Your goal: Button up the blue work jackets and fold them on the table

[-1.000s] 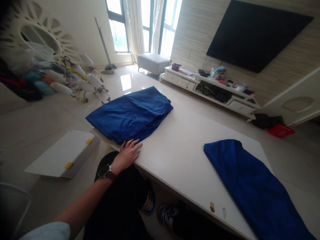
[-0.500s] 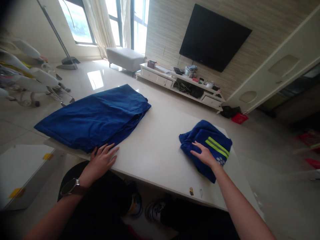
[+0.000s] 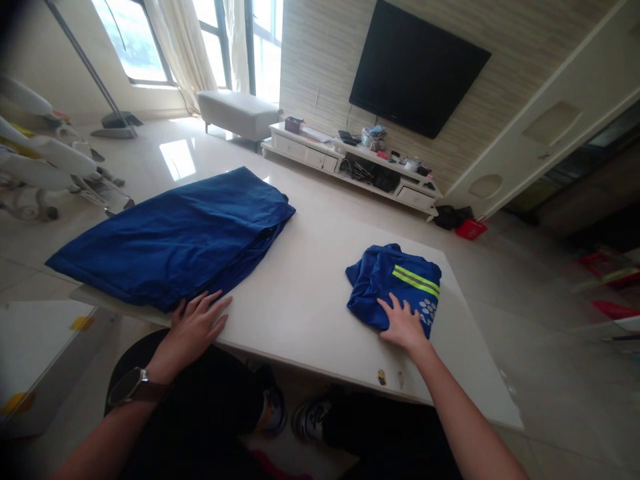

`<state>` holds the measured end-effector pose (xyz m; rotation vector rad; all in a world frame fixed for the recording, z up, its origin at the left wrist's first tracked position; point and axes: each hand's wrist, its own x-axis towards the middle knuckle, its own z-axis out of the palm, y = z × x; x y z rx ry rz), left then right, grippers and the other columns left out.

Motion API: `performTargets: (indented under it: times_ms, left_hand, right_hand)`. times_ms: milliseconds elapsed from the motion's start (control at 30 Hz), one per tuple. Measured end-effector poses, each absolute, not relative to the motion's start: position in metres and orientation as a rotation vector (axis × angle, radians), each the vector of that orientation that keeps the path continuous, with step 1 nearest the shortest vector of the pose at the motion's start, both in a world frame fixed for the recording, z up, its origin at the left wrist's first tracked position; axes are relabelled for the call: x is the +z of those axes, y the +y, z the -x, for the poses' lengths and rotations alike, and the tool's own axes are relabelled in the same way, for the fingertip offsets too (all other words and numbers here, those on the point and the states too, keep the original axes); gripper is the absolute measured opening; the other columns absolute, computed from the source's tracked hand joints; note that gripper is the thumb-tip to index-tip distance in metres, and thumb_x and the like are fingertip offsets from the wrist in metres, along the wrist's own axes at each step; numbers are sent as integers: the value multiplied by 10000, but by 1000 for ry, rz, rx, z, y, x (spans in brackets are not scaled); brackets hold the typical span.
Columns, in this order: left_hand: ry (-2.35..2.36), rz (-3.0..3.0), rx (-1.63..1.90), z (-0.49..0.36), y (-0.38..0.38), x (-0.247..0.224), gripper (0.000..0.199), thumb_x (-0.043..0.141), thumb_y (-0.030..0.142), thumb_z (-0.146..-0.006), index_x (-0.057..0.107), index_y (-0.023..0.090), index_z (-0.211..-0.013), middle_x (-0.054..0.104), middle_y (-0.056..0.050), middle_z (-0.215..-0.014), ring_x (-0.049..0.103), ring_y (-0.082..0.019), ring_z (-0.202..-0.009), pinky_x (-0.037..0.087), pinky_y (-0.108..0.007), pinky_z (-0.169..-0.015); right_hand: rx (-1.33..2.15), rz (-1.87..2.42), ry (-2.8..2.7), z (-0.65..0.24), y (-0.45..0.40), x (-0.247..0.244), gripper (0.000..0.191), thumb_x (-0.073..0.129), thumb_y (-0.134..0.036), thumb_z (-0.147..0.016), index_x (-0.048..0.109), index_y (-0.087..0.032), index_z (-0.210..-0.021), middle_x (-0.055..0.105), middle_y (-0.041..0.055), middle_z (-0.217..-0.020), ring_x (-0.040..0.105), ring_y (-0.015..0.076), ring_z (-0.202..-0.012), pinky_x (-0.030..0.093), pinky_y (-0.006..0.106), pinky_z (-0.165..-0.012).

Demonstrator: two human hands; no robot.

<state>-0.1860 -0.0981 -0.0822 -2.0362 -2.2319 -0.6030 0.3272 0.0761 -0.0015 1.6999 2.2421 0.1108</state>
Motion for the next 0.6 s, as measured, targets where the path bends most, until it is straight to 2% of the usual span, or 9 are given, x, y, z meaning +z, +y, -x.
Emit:
performTargets:
  times_ms: [67,133,233,333,400,467,600]
  left_hand:
    - [-2229,2042,-584,186,-99,-82,451,423,341,-1005,569,307,-1430,530,-75,-1511,374,-309,-1452,154,-591,-1236]
    - [-2221,2048,-563,186,-99,-82,452,409,343,-1010,566,300,-1432,529,-78,-1511,376,-311,-1449,159,-596,-1232]
    - [-2204,2038,-547,186,-99,-81,449,394,341,-1015,576,283,-1422,530,-87,-1507,374,-314,-1449,164,-599,-1227]
    - [-2197,2035,-546,185,-99,-80,449,397,334,-1012,581,275,-1417,534,-94,-1503,382,-316,-1441,173,-597,-1224]
    - [-2202,2044,-546,185,-100,-78,450,404,333,-1010,578,281,-1422,532,-91,-1507,384,-314,-1441,177,-593,-1224]
    - [-2208,2056,-550,185,-100,-77,455,405,332,-1007,572,291,-1428,529,-85,-1512,382,-311,-1445,177,-591,-1226]
    - [-2222,2064,-567,186,-100,-78,467,393,348,-997,580,298,-1421,536,-86,-1504,396,-320,-1440,189,-599,-1221]
  right_hand:
    - [180,-1706,2226,-339,79,-6,963,707,-202,-731,317,-388,-1592,280,111,-1639,387,426,-1386,433,541,-1019]
    - [221,-1711,2243,-350,85,-10,927,606,-76,-760,322,-350,-1598,422,141,-1536,496,346,-1308,460,440,-990]
    - [235,-1764,2218,-372,94,-10,808,521,-24,-799,428,-284,-1558,616,152,-1291,635,278,-1103,487,368,-913]
    - [151,-2016,2225,-414,99,1,604,520,-143,-852,578,-262,-1442,692,146,-1194,669,313,-1075,505,404,-914]
    - [77,-2348,2231,-460,96,17,569,518,-265,-862,588,-260,-1426,706,154,-1201,658,352,-1145,511,448,-942]
    - [11,-2674,2177,-519,84,43,636,539,-409,-837,541,-317,-1466,700,153,-1228,629,378,-1213,503,495,-958]
    - [271,-3115,1767,-630,21,130,840,585,-590,-720,460,-384,-1524,635,304,-1244,602,456,-1211,462,613,-803]
